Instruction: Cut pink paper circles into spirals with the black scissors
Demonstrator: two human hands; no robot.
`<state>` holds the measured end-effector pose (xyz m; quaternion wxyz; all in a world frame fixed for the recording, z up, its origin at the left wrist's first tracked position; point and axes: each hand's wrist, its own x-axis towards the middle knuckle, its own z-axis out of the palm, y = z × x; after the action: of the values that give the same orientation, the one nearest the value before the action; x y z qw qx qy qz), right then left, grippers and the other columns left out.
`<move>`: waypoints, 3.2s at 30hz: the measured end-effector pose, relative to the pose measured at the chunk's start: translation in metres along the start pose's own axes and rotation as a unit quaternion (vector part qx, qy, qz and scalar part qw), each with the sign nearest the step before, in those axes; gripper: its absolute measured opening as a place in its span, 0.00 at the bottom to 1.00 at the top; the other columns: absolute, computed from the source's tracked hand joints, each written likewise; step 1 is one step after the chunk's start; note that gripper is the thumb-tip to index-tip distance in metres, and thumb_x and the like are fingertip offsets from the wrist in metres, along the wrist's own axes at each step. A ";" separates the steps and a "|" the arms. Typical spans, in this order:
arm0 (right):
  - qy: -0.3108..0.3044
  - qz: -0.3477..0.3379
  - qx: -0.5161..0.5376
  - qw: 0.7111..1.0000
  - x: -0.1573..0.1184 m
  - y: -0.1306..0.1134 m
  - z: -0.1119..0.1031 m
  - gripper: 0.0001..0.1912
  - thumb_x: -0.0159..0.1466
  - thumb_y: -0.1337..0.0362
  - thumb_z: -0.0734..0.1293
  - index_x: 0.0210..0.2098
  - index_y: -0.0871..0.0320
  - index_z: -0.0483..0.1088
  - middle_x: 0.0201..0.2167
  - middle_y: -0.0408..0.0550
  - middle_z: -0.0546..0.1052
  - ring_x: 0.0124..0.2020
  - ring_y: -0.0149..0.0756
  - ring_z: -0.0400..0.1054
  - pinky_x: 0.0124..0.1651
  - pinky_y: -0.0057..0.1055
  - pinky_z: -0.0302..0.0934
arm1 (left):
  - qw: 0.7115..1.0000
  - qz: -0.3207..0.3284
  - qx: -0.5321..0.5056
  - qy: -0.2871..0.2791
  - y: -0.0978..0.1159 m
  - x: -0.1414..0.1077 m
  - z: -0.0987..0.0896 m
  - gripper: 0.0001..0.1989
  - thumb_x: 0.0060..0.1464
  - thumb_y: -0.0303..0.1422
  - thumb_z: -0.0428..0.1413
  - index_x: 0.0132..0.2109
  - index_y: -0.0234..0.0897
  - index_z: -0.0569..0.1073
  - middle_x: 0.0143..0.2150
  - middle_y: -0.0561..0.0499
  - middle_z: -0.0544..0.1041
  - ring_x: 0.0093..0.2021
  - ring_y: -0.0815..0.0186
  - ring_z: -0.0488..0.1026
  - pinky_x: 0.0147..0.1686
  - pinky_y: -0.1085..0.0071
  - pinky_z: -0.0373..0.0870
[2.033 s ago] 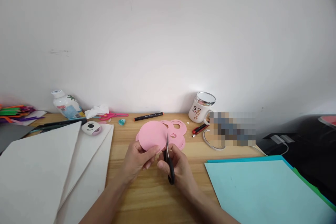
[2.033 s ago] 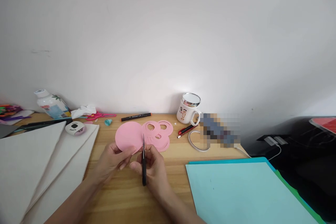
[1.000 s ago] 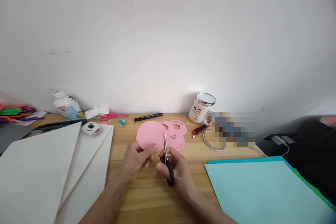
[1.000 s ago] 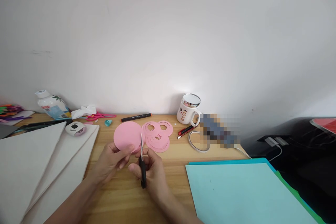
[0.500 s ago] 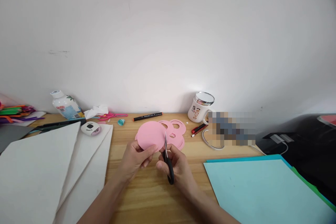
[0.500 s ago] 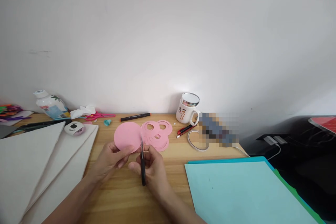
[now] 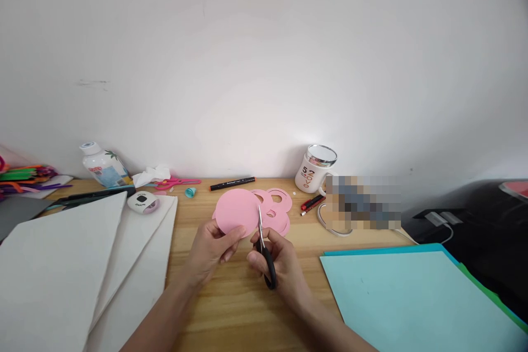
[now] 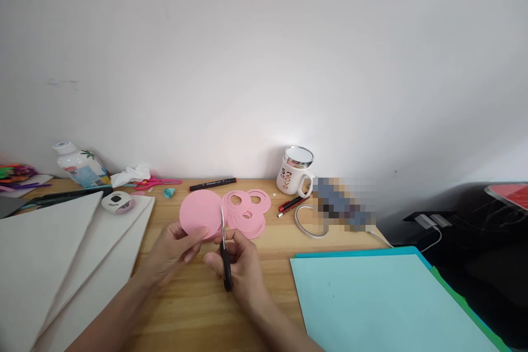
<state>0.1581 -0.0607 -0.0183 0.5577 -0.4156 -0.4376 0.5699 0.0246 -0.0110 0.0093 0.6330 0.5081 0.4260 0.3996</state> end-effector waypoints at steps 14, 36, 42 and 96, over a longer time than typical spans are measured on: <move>-0.015 -0.001 0.006 1.000 -0.001 0.004 0.004 0.21 0.50 0.52 0.71 0.30 0.57 0.60 0.15 0.34 0.62 0.16 0.24 0.50 0.19 0.22 0.44 | 0.998 -0.014 -0.051 -0.029 -0.006 0.001 -0.001 0.16 0.43 0.37 0.61 0.19 0.31 0.66 0.14 0.56 0.65 0.12 0.77 0.58 0.10 0.80 0.49; -0.024 -0.059 -0.002 0.998 0.002 0.003 0.001 0.18 0.53 0.53 0.70 0.32 0.57 0.61 0.18 0.35 0.58 0.19 0.25 0.47 0.21 0.24 0.41 | 1.000 -0.014 0.013 -0.022 -0.004 0.000 -0.001 0.15 0.42 0.40 0.60 0.23 0.29 0.73 0.10 0.59 0.60 0.12 0.77 0.53 0.14 0.77 0.46; -0.022 -0.052 -0.002 0.998 0.001 0.000 0.002 0.19 0.52 0.52 0.70 0.31 0.57 0.61 0.18 0.35 0.57 0.19 0.26 0.46 0.20 0.24 0.40 | 1.000 -0.009 0.015 -0.009 -0.003 0.001 -0.001 0.17 0.41 0.40 0.61 0.18 0.32 0.68 0.10 0.58 0.60 0.12 0.77 0.53 0.14 0.76 0.47; -0.028 -0.054 0.001 0.998 0.002 0.000 0.002 0.20 0.51 0.51 0.70 0.32 0.57 0.60 0.18 0.35 0.59 0.20 0.27 0.47 0.22 0.24 0.41 | 1.000 -0.017 0.018 -0.005 -0.002 0.000 -0.001 0.15 0.40 0.39 0.61 0.19 0.31 0.70 0.11 0.58 0.60 0.13 0.76 0.54 0.15 0.77 0.48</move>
<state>0.1562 -0.0592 -0.0173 0.5754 -0.3746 -0.4748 0.5507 0.0242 -0.0113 0.0070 0.6322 0.5144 0.4384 0.3787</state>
